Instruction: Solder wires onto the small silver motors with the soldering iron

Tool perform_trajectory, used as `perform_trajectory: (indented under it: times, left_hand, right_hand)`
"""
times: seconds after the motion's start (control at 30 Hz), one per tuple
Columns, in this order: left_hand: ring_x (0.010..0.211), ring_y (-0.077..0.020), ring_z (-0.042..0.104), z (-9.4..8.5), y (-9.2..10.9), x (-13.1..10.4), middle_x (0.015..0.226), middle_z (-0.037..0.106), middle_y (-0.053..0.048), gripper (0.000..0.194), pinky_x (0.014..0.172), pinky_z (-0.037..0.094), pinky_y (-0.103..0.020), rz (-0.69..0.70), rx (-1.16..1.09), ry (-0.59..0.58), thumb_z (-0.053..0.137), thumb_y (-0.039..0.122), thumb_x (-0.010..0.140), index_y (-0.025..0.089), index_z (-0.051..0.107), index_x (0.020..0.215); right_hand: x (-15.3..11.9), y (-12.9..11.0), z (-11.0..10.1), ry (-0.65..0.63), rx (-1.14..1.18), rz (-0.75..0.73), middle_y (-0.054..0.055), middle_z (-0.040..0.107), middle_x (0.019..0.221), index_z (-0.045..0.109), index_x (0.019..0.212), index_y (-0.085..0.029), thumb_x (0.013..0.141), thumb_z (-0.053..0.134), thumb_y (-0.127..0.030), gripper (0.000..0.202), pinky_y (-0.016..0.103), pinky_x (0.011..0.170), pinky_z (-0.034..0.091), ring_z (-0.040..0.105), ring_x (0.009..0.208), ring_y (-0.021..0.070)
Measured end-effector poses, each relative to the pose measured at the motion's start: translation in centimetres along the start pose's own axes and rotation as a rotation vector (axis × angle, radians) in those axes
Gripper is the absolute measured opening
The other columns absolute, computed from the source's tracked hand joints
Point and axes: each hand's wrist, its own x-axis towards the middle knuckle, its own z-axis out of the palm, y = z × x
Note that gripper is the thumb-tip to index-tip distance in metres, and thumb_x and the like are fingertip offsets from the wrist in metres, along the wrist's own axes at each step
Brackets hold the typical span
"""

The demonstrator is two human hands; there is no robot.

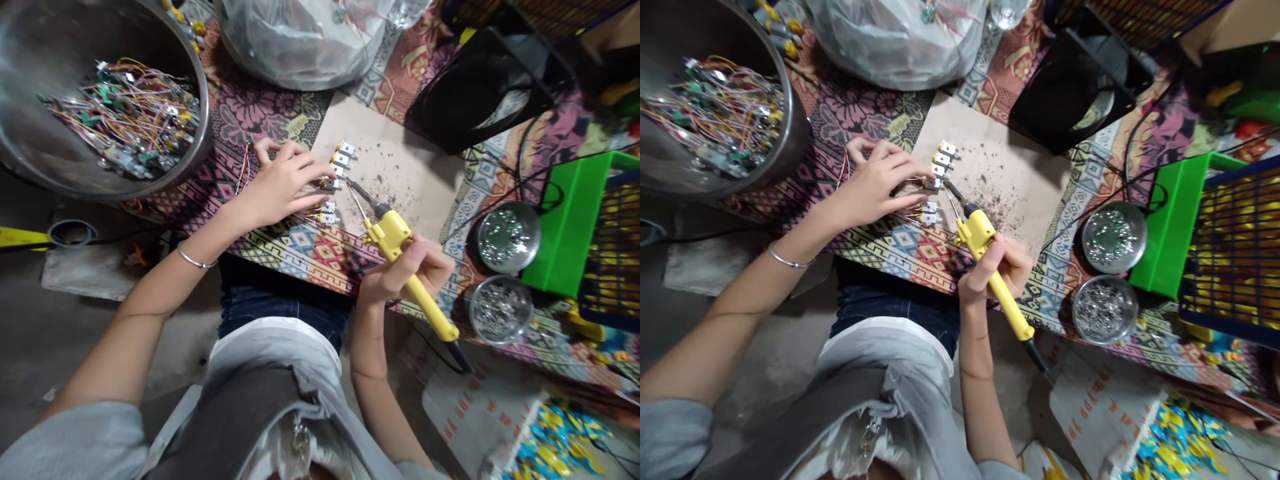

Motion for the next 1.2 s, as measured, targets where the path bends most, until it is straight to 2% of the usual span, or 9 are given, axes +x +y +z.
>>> perform_trajectory:
  times: [0.23, 0.4, 0.47, 0.57, 0.63, 0.73, 0.87, 1.07, 1.2]
  left_hand:
    - [0.136, -0.0366, 0.052, 0.7, 0.3, 0.5, 0.131, 0.071, -0.01, 0.035, 0.121, 0.022, -0.067, -0.004, 0.003, 0.033, 0.05, 0.047, 0.112, 0.025, 0.071, 0.13]
    - [0.13, -0.0353, 0.056, 0.9, 0.7, 0.0, 0.129, 0.069, -0.01, 0.037, 0.117, 0.032, -0.065, 0.055, 0.027, 0.006, 0.042, 0.041, 0.115, 0.025, 0.074, 0.125]
    - [0.131, -0.0333, 0.057, 0.0, 0.9, -1.1, 0.135, 0.067, -0.009, 0.038, 0.118, 0.037, -0.061, 0.02, 0.011, 0.088, 0.038, 0.038, 0.116, 0.027, 0.071, 0.133]
    - [0.131, -0.0296, 0.06, -2.4, 0.9, -3.4, 0.137, 0.066, -0.008, 0.04, 0.118, 0.046, -0.051, -0.146, 0.003, 0.348, 0.033, 0.029, 0.114, 0.028, 0.065, 0.139]
    - [0.126, -0.0288, 0.063, -3.8, 0.7, -5.1, 0.134, 0.067, -0.008, 0.042, 0.116, 0.05, -0.047, -0.232, 0.039, 0.432, 0.033, 0.021, 0.111, 0.027, 0.064, 0.139]
    - [0.121, -0.0325, 0.067, -4.7, 0.3, -7.1, 0.132, 0.068, -0.011, 0.047, 0.11, 0.056, -0.05, -0.242, 0.185, 0.315, 0.034, 0.013, 0.104, 0.024, 0.065, 0.137]
    - [0.119, -0.0382, 0.067, -4.0, -1.1, -7.4, 0.132, 0.069, -0.017, 0.05, 0.094, 0.062, -0.054, -0.19, 0.378, 0.122, 0.034, 0.007, 0.097, 0.019, 0.069, 0.131]
    - [0.137, -0.0365, 0.058, -3.8, -3.5, -6.0, 0.134, 0.07, -0.013, 0.039, 0.118, 0.049, -0.058, -0.084, 0.253, 0.135, 0.039, 0.013, 0.099, 0.025, 0.074, 0.112]
    - [0.131, -0.0331, 0.062, -4.0, -3.1, -5.2, 0.125, 0.073, -0.012, 0.032, 0.117, 0.049, -0.054, -0.05, 0.238, 0.196, 0.04, 0.022, 0.106, 0.026, 0.071, 0.114]
  right_hand:
    - [-0.2, 0.1, -0.1, 0.023, -0.055, 0.001, -0.004, 0.052, 0.077, 0.057, 0.083, -0.024, 0.097, 0.063, -0.048, 0.028, 0.035, 0.072, 0.052, 0.059, 0.075, 0.0128]
    - [-0.2, 0.1, -0.2, 0.029, -0.048, 0.045, -0.004, 0.054, 0.079, 0.057, 0.084, -0.023, 0.097, 0.063, -0.05, 0.03, 0.034, 0.072, 0.053, 0.06, 0.075, 0.0119]
    - [-0.2, 0.2, -0.2, 0.034, -0.049, 0.046, -0.004, 0.053, 0.078, 0.056, 0.083, -0.023, 0.097, 0.063, -0.05, 0.031, 0.034, 0.073, 0.053, 0.059, 0.075, 0.0119]
    - [-0.2, 0.4, -0.3, 0.025, -0.062, 0.054, -0.004, 0.051, 0.078, 0.054, 0.082, -0.023, 0.096, 0.063, -0.052, 0.033, 0.034, 0.073, 0.054, 0.059, 0.075, 0.0122]
    - [-0.2, 0.5, -0.3, 0.017, -0.068, 0.07, -0.004, 0.051, 0.079, 0.054, 0.082, -0.023, 0.096, 0.063, -0.052, 0.034, 0.034, 0.073, 0.054, 0.059, 0.075, 0.0122]
    - [-0.2, 0.5, -0.3, 0.013, -0.073, 0.077, -0.004, 0.052, 0.079, 0.055, 0.082, -0.023, 0.096, 0.064, -0.051, 0.033, 0.033, 0.071, 0.053, 0.059, 0.074, 0.0119]
    - [-0.2, 0.5, -0.2, 0.0, -0.04, 0.06, -0.004, 0.053, 0.077, 0.057, 0.082, -0.023, 0.095, 0.064, -0.049, 0.031, 0.031, 0.07, 0.052, 0.059, 0.074, 0.0113]
    - [-0.3, 0.3, 0.0, -0.012, -0.038, 0.075, -0.004, 0.052, 0.077, 0.056, 0.082, -0.022, 0.096, 0.064, -0.05, 0.032, 0.031, 0.069, 0.051, 0.058, 0.073, 0.0109]
    - [-0.2, 0.5, 0.1, -0.013, -0.047, 0.071, -0.004, 0.052, 0.076, 0.055, 0.081, -0.022, 0.096, 0.064, -0.05, 0.033, 0.031, 0.068, 0.051, 0.057, 0.071, 0.0104]
